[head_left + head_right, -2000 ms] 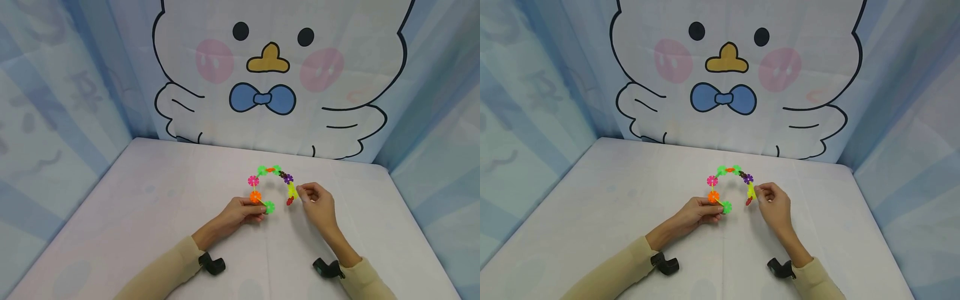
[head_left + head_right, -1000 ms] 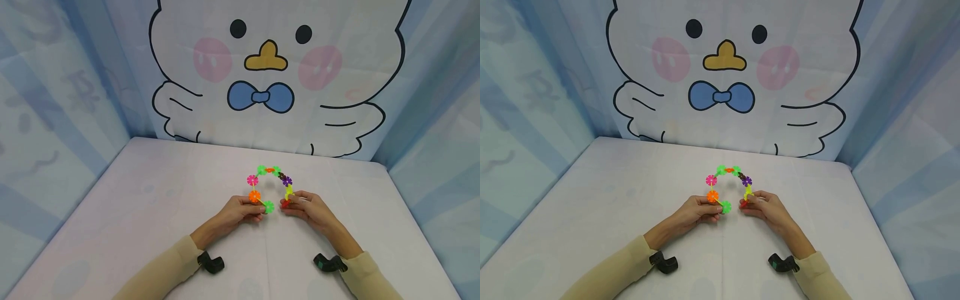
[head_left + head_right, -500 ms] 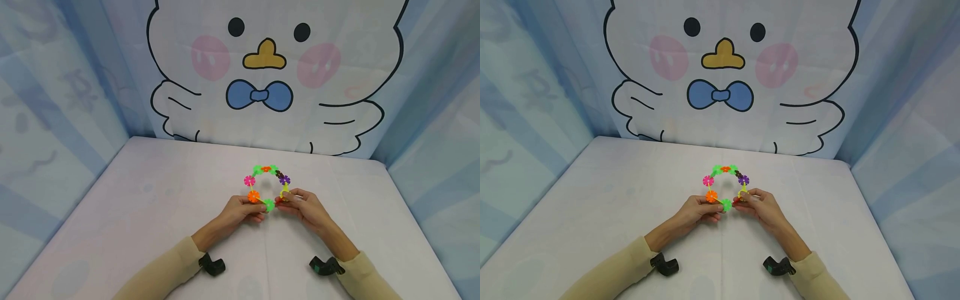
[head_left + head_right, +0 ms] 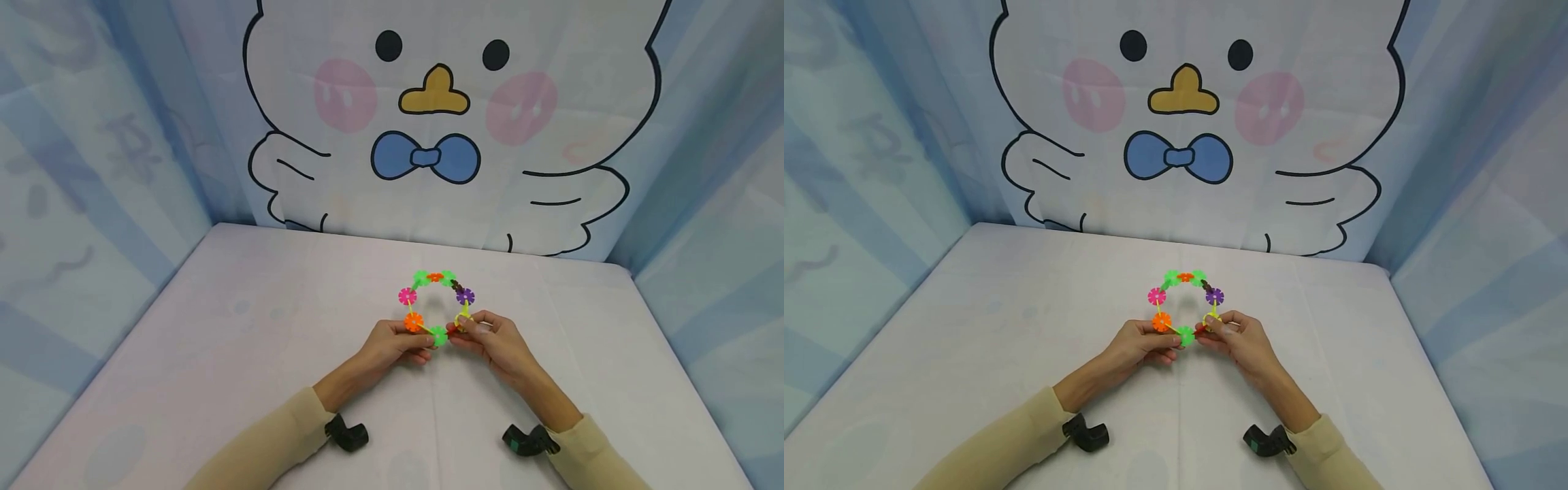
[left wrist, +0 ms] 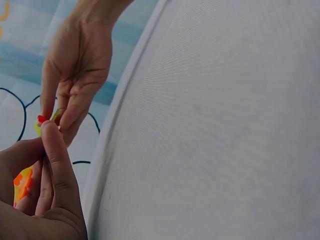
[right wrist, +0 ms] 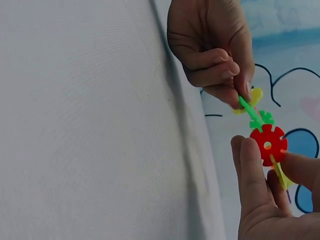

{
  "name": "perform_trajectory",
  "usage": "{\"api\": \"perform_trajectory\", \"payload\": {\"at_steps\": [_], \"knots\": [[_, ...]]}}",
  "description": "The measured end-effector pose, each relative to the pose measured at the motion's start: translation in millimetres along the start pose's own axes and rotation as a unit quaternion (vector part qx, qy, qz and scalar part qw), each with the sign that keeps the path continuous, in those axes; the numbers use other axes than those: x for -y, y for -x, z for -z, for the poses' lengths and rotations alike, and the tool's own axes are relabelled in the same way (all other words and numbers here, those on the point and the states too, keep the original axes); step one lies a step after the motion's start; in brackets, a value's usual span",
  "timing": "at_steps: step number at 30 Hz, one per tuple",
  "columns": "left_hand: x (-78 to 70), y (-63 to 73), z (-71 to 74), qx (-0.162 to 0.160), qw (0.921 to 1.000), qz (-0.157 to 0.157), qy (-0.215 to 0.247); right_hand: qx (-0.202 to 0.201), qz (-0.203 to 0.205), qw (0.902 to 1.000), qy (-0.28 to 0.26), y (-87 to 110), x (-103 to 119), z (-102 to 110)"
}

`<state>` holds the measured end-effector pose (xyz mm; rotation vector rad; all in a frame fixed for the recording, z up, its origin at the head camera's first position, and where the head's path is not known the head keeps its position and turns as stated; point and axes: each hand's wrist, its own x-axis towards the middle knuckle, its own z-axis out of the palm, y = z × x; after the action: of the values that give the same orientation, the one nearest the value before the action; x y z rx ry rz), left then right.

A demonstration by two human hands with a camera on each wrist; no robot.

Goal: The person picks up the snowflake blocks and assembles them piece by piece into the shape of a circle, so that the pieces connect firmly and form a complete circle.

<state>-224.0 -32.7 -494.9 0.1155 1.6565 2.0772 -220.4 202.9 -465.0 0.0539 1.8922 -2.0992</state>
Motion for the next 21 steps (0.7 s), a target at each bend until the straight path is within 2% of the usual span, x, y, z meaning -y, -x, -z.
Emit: {"api": "perform_trajectory", "payload": {"at_steps": [12,21], "knots": [[0.0,0.4,-1.3,-0.023,0.9997,0.007,0.0,0.01,0.003,0.9999,0.007,2.0,-0.4,-1.6],[-0.3,-0.9,2.0,-0.029,0.9996,0.0,0.005,0.021,0.014,0.9997,-0.006,1.9,-1.6,-2.3]]}}
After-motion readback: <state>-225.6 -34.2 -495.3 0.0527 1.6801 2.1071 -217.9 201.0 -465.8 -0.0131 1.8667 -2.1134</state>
